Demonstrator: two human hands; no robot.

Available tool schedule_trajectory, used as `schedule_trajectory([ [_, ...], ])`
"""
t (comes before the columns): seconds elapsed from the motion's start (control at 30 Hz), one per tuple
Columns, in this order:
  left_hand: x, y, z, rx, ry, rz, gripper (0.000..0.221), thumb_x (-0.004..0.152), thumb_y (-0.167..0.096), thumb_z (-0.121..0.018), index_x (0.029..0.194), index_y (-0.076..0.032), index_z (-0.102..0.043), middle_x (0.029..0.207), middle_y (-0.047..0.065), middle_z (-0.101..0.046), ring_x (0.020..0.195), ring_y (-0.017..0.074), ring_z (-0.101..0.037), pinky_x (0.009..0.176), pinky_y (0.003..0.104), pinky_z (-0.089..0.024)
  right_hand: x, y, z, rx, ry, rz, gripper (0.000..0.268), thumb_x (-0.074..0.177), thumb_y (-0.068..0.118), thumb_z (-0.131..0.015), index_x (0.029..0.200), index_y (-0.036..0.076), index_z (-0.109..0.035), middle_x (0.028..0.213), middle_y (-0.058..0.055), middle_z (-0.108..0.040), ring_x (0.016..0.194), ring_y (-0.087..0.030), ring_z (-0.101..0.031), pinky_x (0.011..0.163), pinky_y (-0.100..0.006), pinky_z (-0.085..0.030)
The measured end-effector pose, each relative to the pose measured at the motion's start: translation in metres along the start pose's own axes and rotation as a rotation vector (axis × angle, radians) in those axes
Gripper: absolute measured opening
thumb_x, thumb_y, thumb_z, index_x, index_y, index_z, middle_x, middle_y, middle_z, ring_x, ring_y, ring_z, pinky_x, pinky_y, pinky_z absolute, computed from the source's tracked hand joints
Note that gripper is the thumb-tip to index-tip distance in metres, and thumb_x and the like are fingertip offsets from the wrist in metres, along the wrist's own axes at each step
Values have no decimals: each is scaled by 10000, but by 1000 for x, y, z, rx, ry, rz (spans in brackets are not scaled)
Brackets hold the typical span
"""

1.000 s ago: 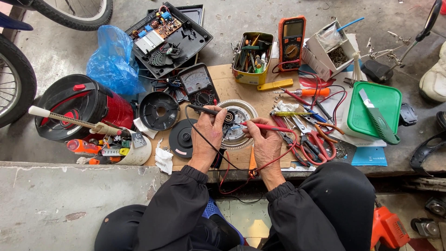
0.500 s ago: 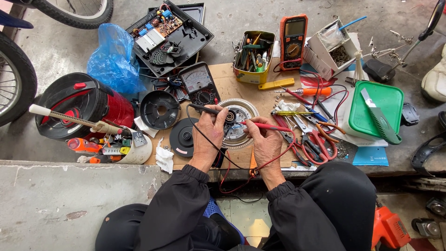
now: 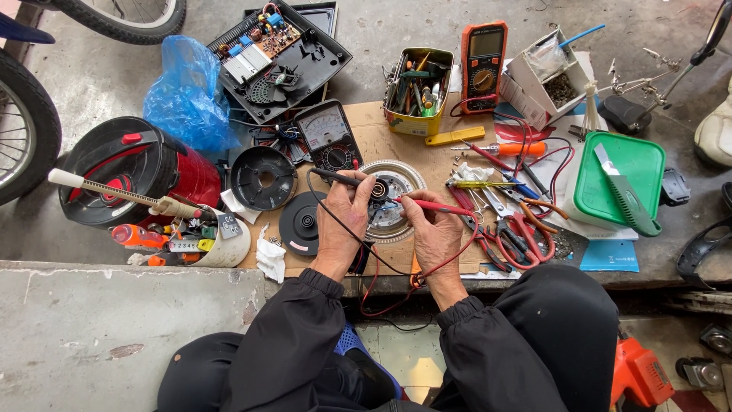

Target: Testing and repairing an electrical motor component using multimeters, pliers, and other hand tools to diagnose circuit issues.

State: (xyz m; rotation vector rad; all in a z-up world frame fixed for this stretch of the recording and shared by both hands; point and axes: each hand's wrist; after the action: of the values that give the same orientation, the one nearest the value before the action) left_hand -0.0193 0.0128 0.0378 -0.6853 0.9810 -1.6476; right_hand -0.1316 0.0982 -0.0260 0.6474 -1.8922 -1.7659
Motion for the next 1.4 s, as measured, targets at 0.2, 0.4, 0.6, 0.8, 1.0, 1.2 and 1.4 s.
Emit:
schedule_trajectory([
  [0.2,0,0,0,-2,-2,-5,241,1082,-480,-699,1122,-245,-734,903,137,-864,1056,437,-812,915,553,-611,0,4,0,-18,0,-12,136,989,215,-889,1083,132,-836,777,-84,-801,705,-113,-695,755,-274,-610],
  [0.4,0,2,1,-23,1,0,232,1082,-466,-702,1122,-239,-733,916,142,-861,1072,416,-812,922,533,-610,0,5,0,-14,5,-2,126,992,200,-883,1083,130,-833,775,-88,-796,712,-119,-691,749,-277,-609],
  [0.6,0,2,0,-25,-2,-2,234,1079,-461,-706,1123,-233,-739,921,150,-860,1080,416,-810,923,541,-610,0,0,0,-10,6,-3,126,988,196,-886,1079,126,-834,769,-90,-793,704,-123,-683,738,-283,-610],
  [0.8,1,3,1,-17,12,-18,259,1098,-474,-681,1140,-223,-729,908,167,-859,1038,443,-817,892,543,-617,0,4,-1,6,-10,-2,131,974,181,-898,1077,123,-842,779,-97,-802,716,-126,-722,741,-278,-624],
  [1.0,3,1,3,3,5,-33,254,1084,-485,-679,1135,-242,-735,895,170,-861,1016,455,-816,872,572,-625,-4,14,-1,-37,-7,-4,121,973,168,-885,1079,117,-852,767,-111,-801,714,-142,-718,740,-295,-623],
  [1.2,2,3,1,-30,15,2,241,1084,-495,-674,1140,-271,-741,942,161,-867,1061,450,-810,890,570,-623,0,-1,-1,-11,-3,23,110,981,145,-877,1077,100,-846,805,-113,-815,713,-127,-716,709,-270,-628],
  [1.4,4,6,5,-21,5,-11,250,1086,-540,-648,1132,-307,-727,982,131,-873,1088,428,-808,912,565,-629,-9,15,9,61,-26,83,115,988,101,-858,1091,66,-820,906,-149,-836,768,-189,-804,704,-286,-673],
])
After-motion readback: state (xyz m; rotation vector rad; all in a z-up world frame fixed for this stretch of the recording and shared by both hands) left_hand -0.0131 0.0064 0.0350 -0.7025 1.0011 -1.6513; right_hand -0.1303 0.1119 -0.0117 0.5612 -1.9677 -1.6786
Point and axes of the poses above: each hand's wrist, its own x-axis towards the middle knuckle, its own z-axis out of the back of the hand, y = z × x
